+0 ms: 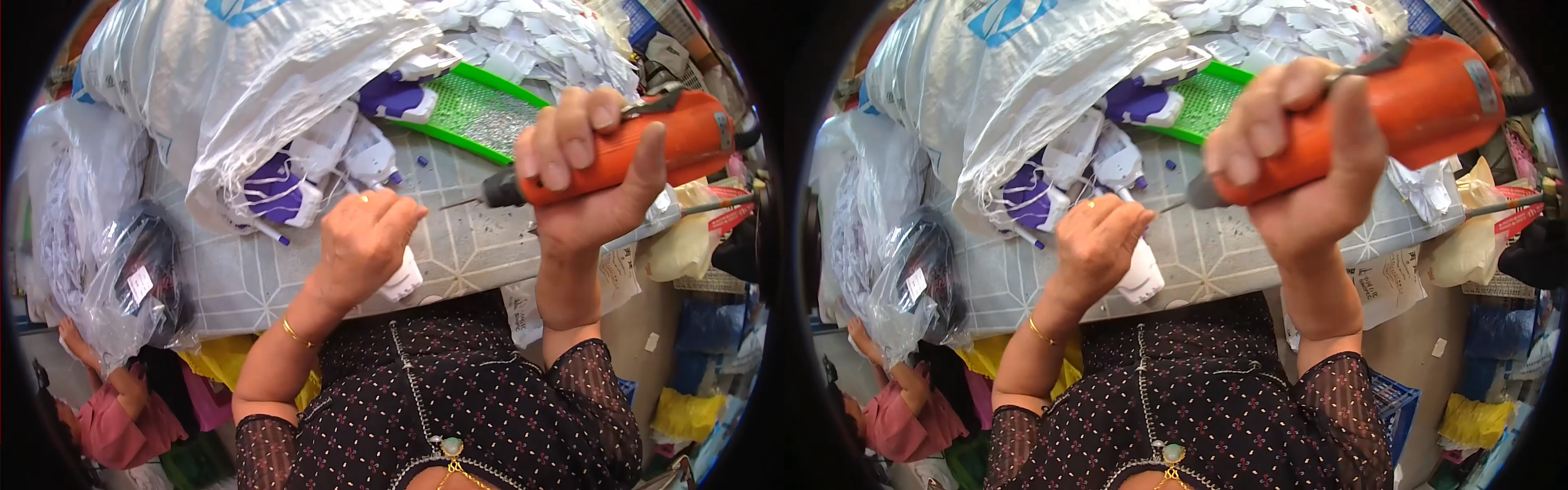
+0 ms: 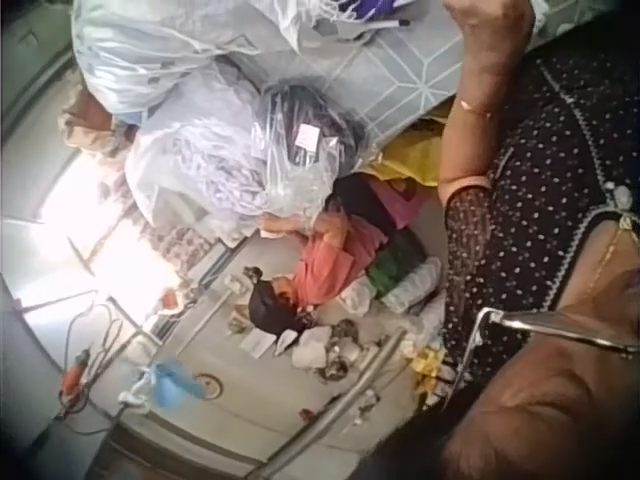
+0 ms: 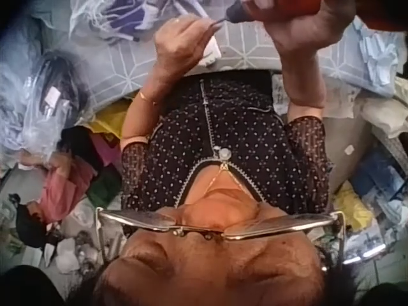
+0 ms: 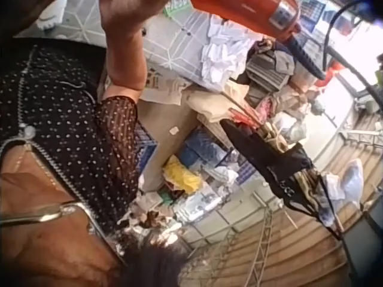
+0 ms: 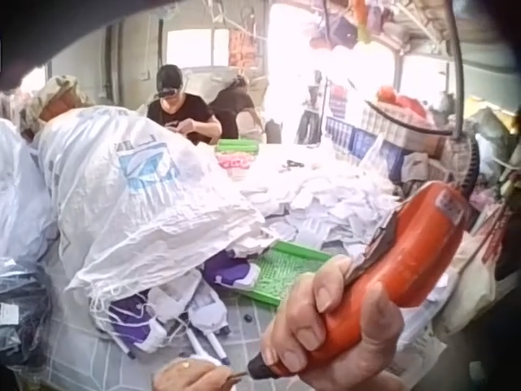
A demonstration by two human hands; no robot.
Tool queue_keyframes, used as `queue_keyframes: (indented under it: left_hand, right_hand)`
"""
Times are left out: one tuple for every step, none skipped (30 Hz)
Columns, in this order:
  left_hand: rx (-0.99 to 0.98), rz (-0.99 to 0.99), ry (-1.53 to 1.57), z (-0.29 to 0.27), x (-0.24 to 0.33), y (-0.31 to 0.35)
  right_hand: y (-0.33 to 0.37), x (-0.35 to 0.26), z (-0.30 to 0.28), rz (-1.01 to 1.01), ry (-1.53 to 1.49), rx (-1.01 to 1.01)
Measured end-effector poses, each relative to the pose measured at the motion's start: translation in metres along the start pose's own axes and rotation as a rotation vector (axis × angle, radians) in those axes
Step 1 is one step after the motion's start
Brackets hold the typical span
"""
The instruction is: Assembling plastic device components using an electric screwdriver at a workshop table.
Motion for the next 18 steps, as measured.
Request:
queue_keyframes:
  left_hand:
    - [-0.015,-0.002,-0.041,0.004,-0.004,-0.015]
    - [0.008,0.033,-0.053,0.006,-0.005,-0.033]
    - [0.043,0.088,-0.047,0.011,-0.006,-0.056]
    - [0.125,0.139,-0.011,0.021,-0.005,-0.083]
    - [0.099,0.156,0.033,0.028,-0.004,-0.109]
    - [0.015,0.126,0.024,0.038,-0.008,-0.131]
    - [-0.101,0.102,-0.002,0.051,-0.008,-0.153]
    - [-0.217,0.073,-0.037,0.065,-0.010,-0.166]
    - [-0.220,0.090,-0.044,0.075,-0.013,-0.166]
    - [-0.206,0.227,-0.105,0.089,-0.016,-0.159]
    - [-0.192,0.368,-0.162,0.100,-0.017,-0.154]
    - [-0.203,0.383,-0.168,0.105,-0.022,-0.145]
    - [-0.297,0.432,-0.162,0.111,-0.024,-0.136]
    - [-0.391,0.472,-0.164,0.113,-0.023,-0.132]
    - [-0.400,0.485,-0.170,0.118,-0.020,-0.135]
    - [-0.411,0.488,-0.179,0.123,-0.014,-0.139]
    - [-0.420,0.487,-0.189,0.129,-0.008,-0.143]
    - [-0.426,0.491,-0.198,0.139,0.002,-0.147]
  right_hand:
    - [0.003,-0.016,-0.011,-0.068,0.048,0.063]
    - [0.005,-0.029,-0.020,-0.135,0.087,0.121]
    - [0.009,-0.039,-0.029,-0.170,0.128,0.170]
    - [0.012,-0.047,-0.037,-0.191,0.174,0.204]
    - [0.015,-0.052,-0.042,-0.207,0.217,0.238]
    - [0.017,-0.052,-0.048,-0.220,0.253,0.270]
    - [0.021,-0.057,-0.049,-0.237,0.266,0.279]
    - [0.024,-0.060,-0.051,-0.238,0.362,0.300]
    - [0.028,-0.062,-0.054,-0.237,0.455,0.321]
    - [0.034,-0.065,-0.060,-0.253,0.459,0.330]
    - [0.039,-0.068,-0.066,-0.240,0.509,0.326]
    - [0.044,-0.069,-0.073,-0.224,0.549,0.324]
    - [0.048,-0.071,-0.078,-0.230,0.574,0.347]
    - [0.050,-0.074,-0.080,-0.244,0.573,0.359]
    - [0.051,-0.076,-0.083,-0.243,0.583,0.363]
    - [0.051,-0.076,-0.085,-0.241,0.590,0.362]
    - [0.050,-0.076,-0.086,-0.248,0.586,0.369]
    - [0.049,-0.075,-0.087,-0.257,0.579,0.372]
Point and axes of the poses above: each hand's wrist, its own y-axis away from the middle knuckle, its own z-axis out of the palm, x = y × z, the point moved 3 cm from there along -y, towards the middle knuckle, and after that the axes turned 13 degrees about -x, right-handed, at the moved point
